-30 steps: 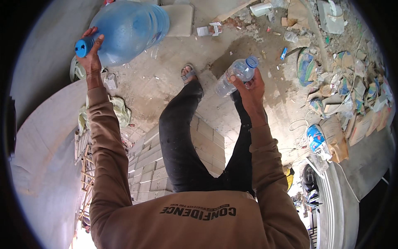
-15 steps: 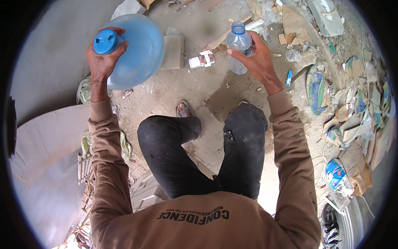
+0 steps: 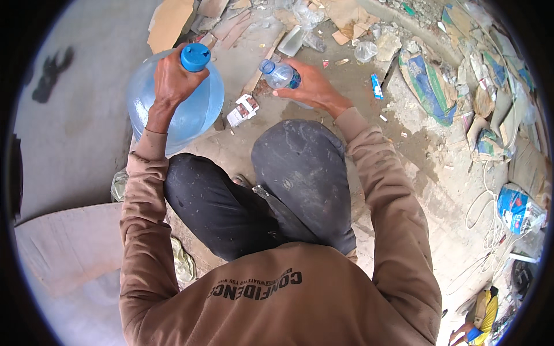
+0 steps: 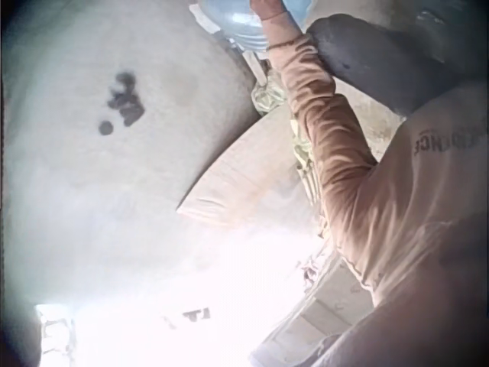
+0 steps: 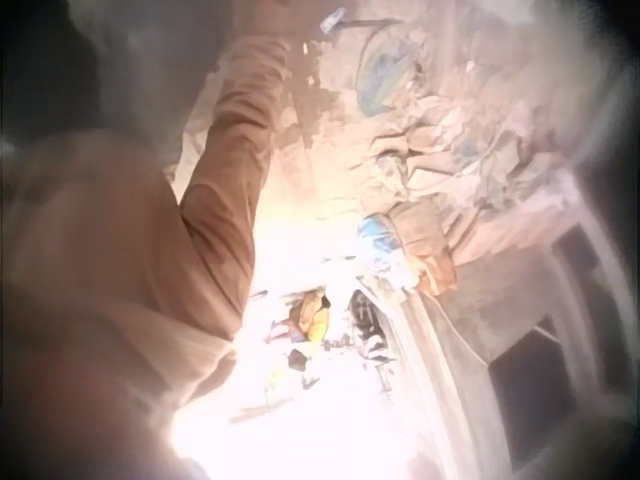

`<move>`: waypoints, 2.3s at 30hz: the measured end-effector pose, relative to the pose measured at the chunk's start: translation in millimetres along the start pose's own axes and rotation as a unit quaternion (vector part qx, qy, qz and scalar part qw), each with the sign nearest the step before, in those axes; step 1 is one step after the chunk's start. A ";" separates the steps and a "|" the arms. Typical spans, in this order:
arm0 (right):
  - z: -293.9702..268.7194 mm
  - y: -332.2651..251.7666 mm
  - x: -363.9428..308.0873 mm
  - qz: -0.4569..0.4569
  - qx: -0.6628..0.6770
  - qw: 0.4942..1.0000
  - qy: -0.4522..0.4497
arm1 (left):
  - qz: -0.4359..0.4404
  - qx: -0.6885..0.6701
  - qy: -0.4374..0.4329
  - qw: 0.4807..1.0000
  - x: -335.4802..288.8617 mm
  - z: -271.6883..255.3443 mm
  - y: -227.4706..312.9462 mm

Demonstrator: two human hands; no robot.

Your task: The person pours water from a large blue jug into a smaller clear plastic bottle at a construction site.

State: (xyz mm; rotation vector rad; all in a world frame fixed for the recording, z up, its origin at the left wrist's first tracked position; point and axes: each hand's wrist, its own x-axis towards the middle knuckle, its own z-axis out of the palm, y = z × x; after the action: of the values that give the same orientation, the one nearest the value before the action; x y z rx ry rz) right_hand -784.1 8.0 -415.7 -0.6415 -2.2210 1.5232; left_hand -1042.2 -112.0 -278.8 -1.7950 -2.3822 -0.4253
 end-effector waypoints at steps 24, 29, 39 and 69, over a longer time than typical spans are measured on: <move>-5.9 84.8 -70.8 0.026 -0.037 0.997 0.070 | 0.181 0.123 -0.209 0.953 -12.3 123.0 88.6; -5.0 83.2 -68.3 0.029 -0.029 0.995 0.092 | 0.180 0.120 -0.209 0.954 -13.9 114.2 89.0; 4.8 44.8 -31.5 -0.031 -0.004 0.997 0.065 | 0.125 0.092 -0.113 0.981 -13.4 63.6 61.2; 28.3 90.3 -32.4 0.353 0.601 0.713 0.073 | 0.071 0.075 -0.074 0.992 -6.8 38.2 55.2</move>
State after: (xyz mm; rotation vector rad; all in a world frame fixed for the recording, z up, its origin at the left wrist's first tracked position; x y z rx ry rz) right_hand -758.2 -3.8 -511.6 -1.0680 -0.4132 2.6304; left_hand -984.9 -92.8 -308.9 -1.9708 -2.2882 -0.0969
